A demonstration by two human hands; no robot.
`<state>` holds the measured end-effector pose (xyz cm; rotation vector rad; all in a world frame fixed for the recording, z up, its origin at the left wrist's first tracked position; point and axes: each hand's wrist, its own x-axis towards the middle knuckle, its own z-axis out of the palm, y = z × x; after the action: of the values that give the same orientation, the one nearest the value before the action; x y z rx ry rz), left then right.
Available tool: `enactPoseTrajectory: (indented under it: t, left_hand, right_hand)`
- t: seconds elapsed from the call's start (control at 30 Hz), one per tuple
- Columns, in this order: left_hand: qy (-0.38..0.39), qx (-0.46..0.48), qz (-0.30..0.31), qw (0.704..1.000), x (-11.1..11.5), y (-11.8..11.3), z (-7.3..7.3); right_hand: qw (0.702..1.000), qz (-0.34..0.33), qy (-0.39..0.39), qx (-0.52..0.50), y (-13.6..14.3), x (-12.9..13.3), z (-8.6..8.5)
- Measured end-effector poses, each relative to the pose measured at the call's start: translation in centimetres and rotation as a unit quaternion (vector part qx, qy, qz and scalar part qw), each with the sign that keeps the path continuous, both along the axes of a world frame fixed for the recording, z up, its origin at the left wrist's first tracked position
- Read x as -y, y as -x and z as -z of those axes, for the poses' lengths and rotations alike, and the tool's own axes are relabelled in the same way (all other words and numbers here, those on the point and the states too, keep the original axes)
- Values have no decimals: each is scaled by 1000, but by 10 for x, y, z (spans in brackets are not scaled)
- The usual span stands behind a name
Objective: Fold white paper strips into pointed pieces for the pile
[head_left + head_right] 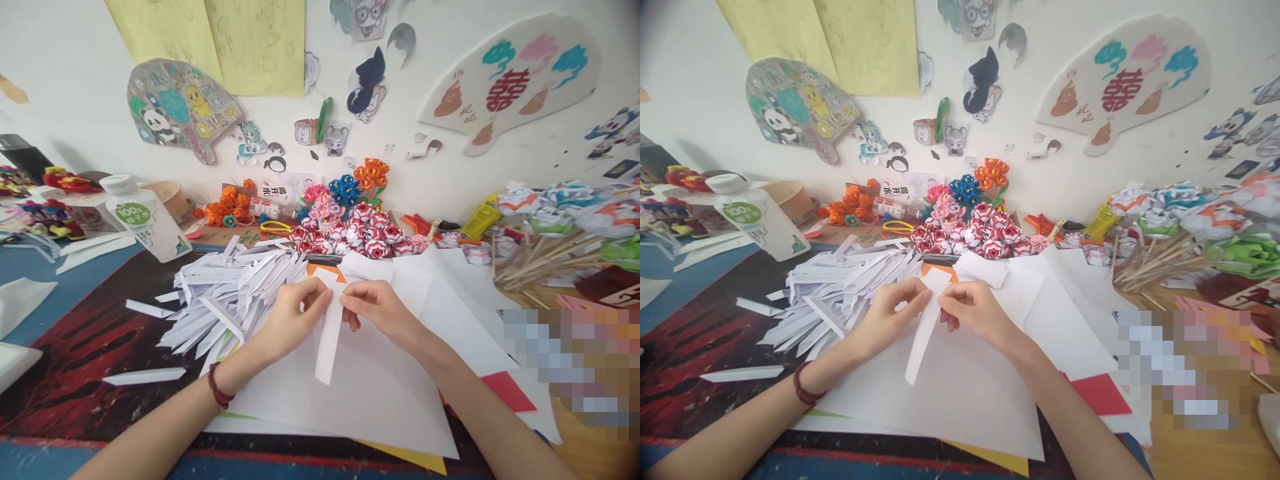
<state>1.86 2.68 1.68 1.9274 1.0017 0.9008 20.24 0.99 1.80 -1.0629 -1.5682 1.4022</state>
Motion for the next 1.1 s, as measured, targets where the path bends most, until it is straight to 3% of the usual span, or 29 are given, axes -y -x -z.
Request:
enactPoseTrajectory:
  t: [0.13, 0.23, 0.43, 0.6, 1.1]
  left_hand:
    - [-4, -16, 16, 1000, 2, -1, -3]
    - [14, -14, 18, 1000, 1, -2, -2]
    - [74, 20, 34, 996, -3, -2, 4]
    - [123, 58, 59, 989, -2, -3, 0]
    - [125, 47, 99, 986, 1, -2, 0]
  right_hand:
    - [999, -53, 9, 1, -1, -1, 2]
    - [999, -52, -3, 5, 1, 0, 2]
    - [999, 2, -50, 20, 6, 2, 2]
    - [994, 54, -92, 40, 8, 2, 4]
    - [972, 196, -129, 4, -10, -9, 3]
